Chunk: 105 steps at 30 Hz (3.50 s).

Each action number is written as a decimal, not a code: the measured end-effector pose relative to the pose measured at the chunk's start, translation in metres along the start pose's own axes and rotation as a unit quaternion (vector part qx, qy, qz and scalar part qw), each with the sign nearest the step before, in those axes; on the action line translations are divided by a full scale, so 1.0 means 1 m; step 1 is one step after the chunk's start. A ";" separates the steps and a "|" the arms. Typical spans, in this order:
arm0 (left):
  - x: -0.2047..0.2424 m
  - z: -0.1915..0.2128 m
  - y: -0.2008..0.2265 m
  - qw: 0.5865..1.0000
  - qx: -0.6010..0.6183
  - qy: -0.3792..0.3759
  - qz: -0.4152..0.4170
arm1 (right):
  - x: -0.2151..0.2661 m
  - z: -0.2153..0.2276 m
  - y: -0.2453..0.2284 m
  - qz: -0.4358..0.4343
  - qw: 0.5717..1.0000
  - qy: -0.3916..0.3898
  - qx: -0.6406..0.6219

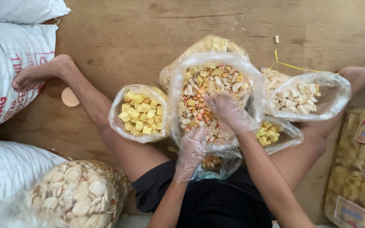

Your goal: The person sits on the floor and uses gloved hands to sort mixed snack pieces from a large central bag into smaller surrounding bags. The task involves picking out specific snack types and placing them into designated containers.

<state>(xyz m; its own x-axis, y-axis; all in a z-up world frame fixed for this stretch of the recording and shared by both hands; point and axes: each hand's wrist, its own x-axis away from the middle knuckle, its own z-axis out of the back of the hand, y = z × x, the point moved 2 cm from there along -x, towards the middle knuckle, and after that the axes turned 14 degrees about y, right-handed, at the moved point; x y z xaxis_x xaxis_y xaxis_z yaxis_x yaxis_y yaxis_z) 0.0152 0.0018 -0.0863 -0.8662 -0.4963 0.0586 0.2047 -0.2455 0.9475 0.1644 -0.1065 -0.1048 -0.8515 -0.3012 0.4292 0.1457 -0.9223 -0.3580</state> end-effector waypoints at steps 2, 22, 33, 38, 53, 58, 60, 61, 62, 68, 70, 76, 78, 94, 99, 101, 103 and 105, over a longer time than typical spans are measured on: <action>0.001 0.006 0.004 1.000 0.003 -0.020 0.022 | 0.002 0.003 0.016 -0.008 0.995 0.019 -0.099; 0.043 0.028 0.041 0.989 -0.071 -0.113 0.063 | 0.017 -0.014 0.023 -0.006 0.979 0.103 -0.175; 0.029 0.042 0.043 0.993 -0.052 -0.097 0.048 | -0.008 -0.036 0.024 -0.062 0.992 0.101 -0.033; 0.032 0.041 0.036 0.994 -0.076 -0.080 0.018 | -0.005 -0.054 0.075 -0.028 0.988 0.092 -0.120; 0.033 -0.015 0.083 0.969 -0.059 -0.218 -0.105 | 0.117 -0.162 0.285 -0.112 0.440 0.147 -0.879; 0.068 -0.123 0.043 0.959 -0.084 -0.150 -0.225 | 0.113 -0.197 0.398 -0.265 0.399 0.046 -0.877; 0.070 -0.145 0.035 0.940 -0.159 -0.123 -0.274 | 0.107 -0.205 0.419 -0.235 0.473 -0.043 -0.848; 0.063 -0.143 0.041 0.948 -0.081 -0.157 -0.265 | 0.103 -0.214 0.433 -0.336 0.581 0.053 -0.739; 0.056 -0.142 0.046 0.949 -0.003 -0.189 -0.254 | 0.101 -0.221 0.446 -0.425 0.664 0.146 -0.598; 0.043 -0.103 0.065 0.935 -0.044 -0.289 -0.202 | 0.144 -0.037 0.252 -0.349 0.744 0.169 -0.545; 0.039 -0.092 0.055 0.947 -0.046 -0.292 -0.125 | 0.147 -0.033 0.247 -0.328 0.720 0.141 -0.595; 0.019 -0.042 0.046 0.967 -0.111 -0.224 -0.040 | 0.143 -0.013 0.185 -0.313 0.716 0.157 -0.604; 0.011 -0.023 0.047 0.971 -0.140 -0.196 -0.013 | 0.147 0.002 0.153 -0.284 0.735 0.152 -0.596; -0.065 -0.005 0.014 0.956 -0.240 -0.148 0.082 | 0.007 -0.044 0.059 -0.088 0.989 0.122 0.008; -0.077 -0.036 -0.039 0.880 -0.435 -0.161 0.101 | -0.017 -0.066 0.077 -0.086 0.989 0.104 0.057; -0.078 -0.043 -0.054 0.879 -0.454 -0.128 0.065 | -0.033 -0.088 0.098 -0.088 0.990 0.097 0.051; -0.076 -0.048 -0.069 0.877 -0.467 -0.104 0.039 | -0.025 -0.069 0.087 -0.075 0.994 0.065 0.039; -0.077 -0.055 -0.083 0.874 -0.479 -0.077 0.012 | -0.024 -0.062 0.086 -0.060 0.997 0.034 0.026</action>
<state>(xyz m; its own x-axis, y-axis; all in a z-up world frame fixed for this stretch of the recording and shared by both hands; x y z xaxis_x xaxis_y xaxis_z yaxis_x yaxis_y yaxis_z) 0.0900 0.0150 -0.1870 -0.8926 -0.4104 0.1867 0.4472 -0.8584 0.2513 0.1660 -0.1635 -0.1973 -0.8967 -0.1723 0.4077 0.0655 -0.9626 -0.2628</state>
